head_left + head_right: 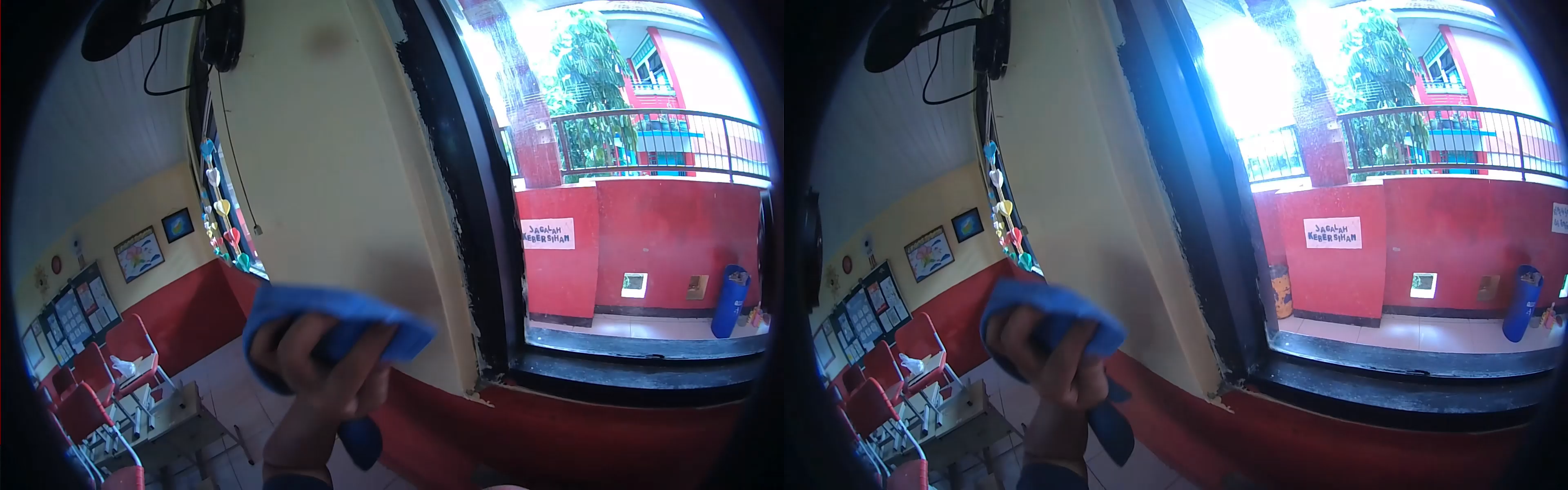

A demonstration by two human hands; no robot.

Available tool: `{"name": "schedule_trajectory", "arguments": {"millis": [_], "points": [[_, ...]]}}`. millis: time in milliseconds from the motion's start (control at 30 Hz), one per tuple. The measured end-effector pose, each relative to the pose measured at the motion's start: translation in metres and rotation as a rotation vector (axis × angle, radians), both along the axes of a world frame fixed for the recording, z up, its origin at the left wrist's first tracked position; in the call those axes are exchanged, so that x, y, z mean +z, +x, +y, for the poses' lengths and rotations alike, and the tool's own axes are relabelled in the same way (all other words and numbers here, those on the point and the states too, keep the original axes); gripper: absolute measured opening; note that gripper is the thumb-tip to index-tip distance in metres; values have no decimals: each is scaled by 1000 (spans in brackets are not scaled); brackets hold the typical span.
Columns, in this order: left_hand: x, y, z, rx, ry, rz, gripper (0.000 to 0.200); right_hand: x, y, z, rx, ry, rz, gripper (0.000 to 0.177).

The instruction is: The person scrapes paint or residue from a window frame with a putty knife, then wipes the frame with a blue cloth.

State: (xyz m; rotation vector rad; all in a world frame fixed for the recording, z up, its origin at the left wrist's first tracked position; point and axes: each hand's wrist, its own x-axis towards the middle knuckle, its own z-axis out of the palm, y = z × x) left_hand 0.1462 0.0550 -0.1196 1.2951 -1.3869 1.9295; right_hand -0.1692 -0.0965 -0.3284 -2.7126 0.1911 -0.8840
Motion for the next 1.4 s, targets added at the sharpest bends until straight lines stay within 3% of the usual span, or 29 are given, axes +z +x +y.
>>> {"name": "schedule_trajectory", "arguments": {"millis": [233,400,533,667,800,833,933,967,1000,1067,1133,1233,1300,1367,1400], "points": [[109,-42,-77,185,71,-20,74,4,-6,-9,26,5,-54,22],[104,-46,-80,209,105,54,88,-3,-13,-8,46,4,-102,21],[97,-33,-87,76,121,90,97,-18,-12,4,53,-35,-149,20],[124,-35,-102,-34,16,42,100,-49,-18,23,19,-103,-210,19],[185,-12,-138,72,-226,-84,91,-62,-12,33,-108,-170,-367,18],[190,-14,-135,78,-229,-128,93,-64,-9,34,-150,-99,-433,18],[169,-31,-115,68,-50,-61,89,-61,-15,32,-258,-258,-528,21],[149,-38,-101,63,47,-11,93,-54,-20,34,-302,-299,-550,22],[130,-36,-95,-17,-79,-127,81,-41,-25,33,-343,-340,-574,24],[111,-19,-96,-186,-20,-92,73,2,-27,39,-400,-404,-589,24],[99,-6,-105,-325,-5,-101,57,68,-23,46,-417,-502,-631,27],[95,-6,-110,-396,-48,-73,52,140,-20,52,-490,-594,-595,35],[96,-9,-107,-289,-55,-119,55,190,-6,59,-480,-694,-612,37],[98,-14,-108,-225,-70,-140,60,228,8,72,-634,-619,-553,36],[100,-15,-108,-214,-85,-133,64,249,14,68,-642,-751,-545,37]]}}
